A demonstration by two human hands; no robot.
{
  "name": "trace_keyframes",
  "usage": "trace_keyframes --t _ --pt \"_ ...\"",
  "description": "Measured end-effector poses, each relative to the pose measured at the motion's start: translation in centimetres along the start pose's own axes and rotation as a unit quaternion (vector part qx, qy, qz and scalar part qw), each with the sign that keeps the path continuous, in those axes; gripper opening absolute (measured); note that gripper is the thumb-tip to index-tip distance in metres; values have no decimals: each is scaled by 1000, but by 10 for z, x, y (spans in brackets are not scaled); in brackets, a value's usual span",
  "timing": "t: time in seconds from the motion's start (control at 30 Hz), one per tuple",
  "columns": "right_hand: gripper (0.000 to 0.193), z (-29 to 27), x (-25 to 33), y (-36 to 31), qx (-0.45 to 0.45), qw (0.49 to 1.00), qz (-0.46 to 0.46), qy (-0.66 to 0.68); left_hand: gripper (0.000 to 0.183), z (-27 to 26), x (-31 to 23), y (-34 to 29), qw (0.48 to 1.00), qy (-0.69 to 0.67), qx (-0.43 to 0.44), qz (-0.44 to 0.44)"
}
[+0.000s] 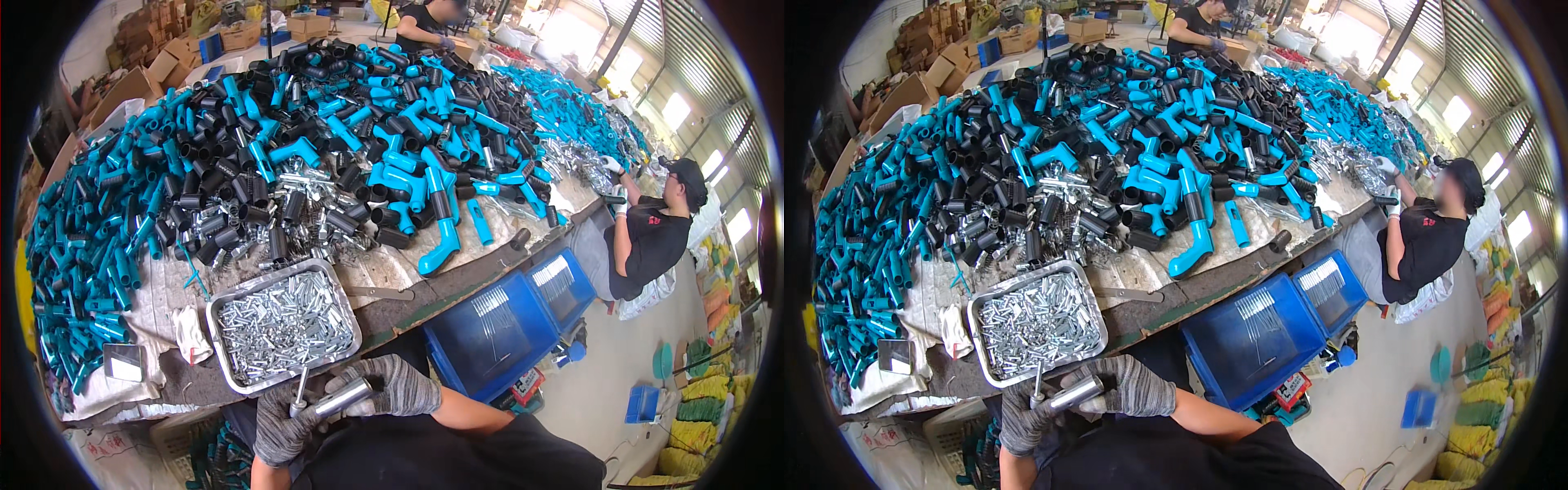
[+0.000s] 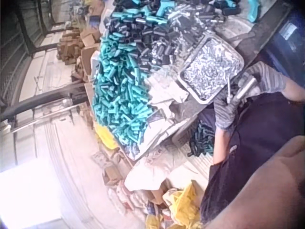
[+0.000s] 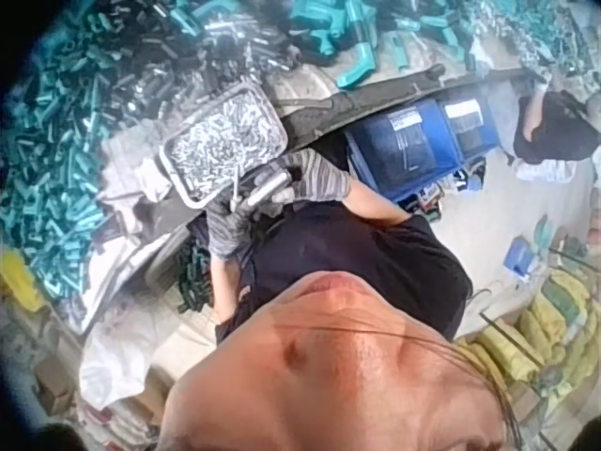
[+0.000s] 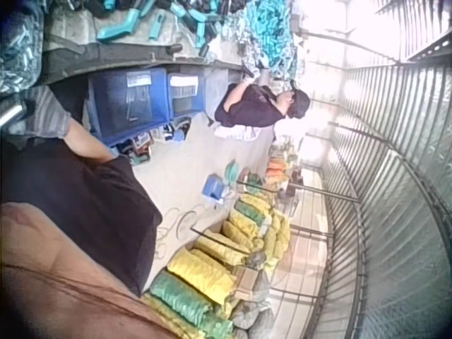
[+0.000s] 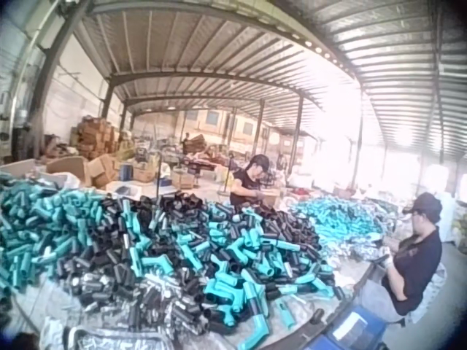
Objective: The person assembles tool handles by inserting metal pins, rods, and sleeves into plastic casings by hand.
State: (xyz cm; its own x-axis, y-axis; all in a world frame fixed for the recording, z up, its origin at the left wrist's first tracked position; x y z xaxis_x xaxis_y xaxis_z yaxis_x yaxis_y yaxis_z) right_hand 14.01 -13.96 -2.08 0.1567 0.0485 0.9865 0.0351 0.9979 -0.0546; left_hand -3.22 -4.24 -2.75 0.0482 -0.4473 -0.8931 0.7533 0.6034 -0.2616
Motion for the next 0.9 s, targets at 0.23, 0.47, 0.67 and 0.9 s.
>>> trace_keyframes --t 0.23,0.47,0.67,0.9 --pt "23 -7 -14 0 -35 986 -24 -163 32 2 4 -1 997 -58 34 -25" --pt "27 -8 -22 -2 -56 979 -71 -185 37 8 -3 -6 992 -97 28 -81" --pt "30 -8 -9 -1 -74 945 -96 -305 41 6 1 -6 987 -126 19 -101" --pt "30 -5 7 0 -96 895 -172 -401 39 4 5 -1 989 -108 49 -90"
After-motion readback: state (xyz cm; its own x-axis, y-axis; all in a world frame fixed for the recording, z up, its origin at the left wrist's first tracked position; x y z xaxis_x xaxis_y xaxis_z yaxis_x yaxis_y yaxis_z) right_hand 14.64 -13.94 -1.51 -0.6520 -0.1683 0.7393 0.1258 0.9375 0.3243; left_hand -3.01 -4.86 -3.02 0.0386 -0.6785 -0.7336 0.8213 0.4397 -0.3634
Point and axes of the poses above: each hand's wrist, its own y-axis towards the middle knuckle, its own z-axis out of the palm, x = y × z, the point moved 3 cm from there along y, towards the middle knuckle, and after that the axes turned 8 degrees about -y, right-handed, at the moved point
